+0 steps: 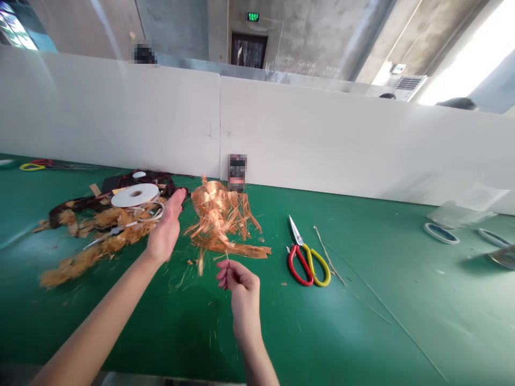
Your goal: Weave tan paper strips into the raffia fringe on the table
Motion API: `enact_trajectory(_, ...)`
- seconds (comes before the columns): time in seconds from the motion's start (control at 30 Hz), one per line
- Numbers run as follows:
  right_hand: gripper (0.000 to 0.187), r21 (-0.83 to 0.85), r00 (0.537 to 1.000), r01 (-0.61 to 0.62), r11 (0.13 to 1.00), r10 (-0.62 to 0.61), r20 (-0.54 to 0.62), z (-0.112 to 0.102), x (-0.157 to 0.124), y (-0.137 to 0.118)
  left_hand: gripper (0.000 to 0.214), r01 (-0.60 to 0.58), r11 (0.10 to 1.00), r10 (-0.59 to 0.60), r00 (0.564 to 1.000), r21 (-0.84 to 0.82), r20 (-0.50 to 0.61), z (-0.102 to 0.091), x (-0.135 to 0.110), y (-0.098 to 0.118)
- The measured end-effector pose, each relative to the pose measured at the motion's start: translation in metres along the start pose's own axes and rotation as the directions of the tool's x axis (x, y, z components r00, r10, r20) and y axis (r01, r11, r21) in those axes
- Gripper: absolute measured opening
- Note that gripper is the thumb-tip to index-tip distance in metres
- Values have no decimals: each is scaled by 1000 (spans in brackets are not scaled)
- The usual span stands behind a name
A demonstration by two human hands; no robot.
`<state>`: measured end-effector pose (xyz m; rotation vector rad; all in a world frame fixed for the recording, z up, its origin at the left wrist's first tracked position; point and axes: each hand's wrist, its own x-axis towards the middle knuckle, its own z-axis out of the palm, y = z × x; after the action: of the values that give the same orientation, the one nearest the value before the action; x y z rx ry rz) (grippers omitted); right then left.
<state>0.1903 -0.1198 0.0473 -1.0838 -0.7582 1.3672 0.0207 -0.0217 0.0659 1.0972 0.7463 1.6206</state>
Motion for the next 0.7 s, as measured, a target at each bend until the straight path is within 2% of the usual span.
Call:
enact_trajectory(0.1,11,49,984,-113,992,104,145,4,-8,-8,65,-74,995,77,996,-59,51,5,20,24)
enact_trajectory(0.13,14,65,970,-158,985,142,196,5,-11,-11,68,-58,994,66,994,-93,90,7,26,33)
enact_trajectory(0.2,26,98,935,-247,964,211,286,6,-15,-13,76,59,979,-11,972,-197,233,11,34,48)
enact_trajectory(0.27,36,124,897,-326,937,265,354,6,-17,-13,86,140,966,-48,924,-219,379,14,38,58)
enact_trajectory(0.33,39,139,862,-387,911,304,405,5,-17,-11,93,152,969,-35,867,-197,497,17,39,63)
enact_trajectory(0.4,40,149,838,-428,892,329,437,4,-17,-9,88,151,970,-16,821,-190,571,21,38,61)
enact_trajectory(0.5,40,174,824,-457,873,341,453,3,-17,-7,60,175,971,-45,803,-162,594,27,33,53)
enact_trajectory(0.63,38,219,823,-468,856,332,461,2,-16,-8,21,202,974,-125,855,-101,503,30,27,44)
enact_trajectory(0.7,36,242,822,-472,848,324,468,1,-15,-9,13,233,969,-167,868,-86,467,31,23,40)
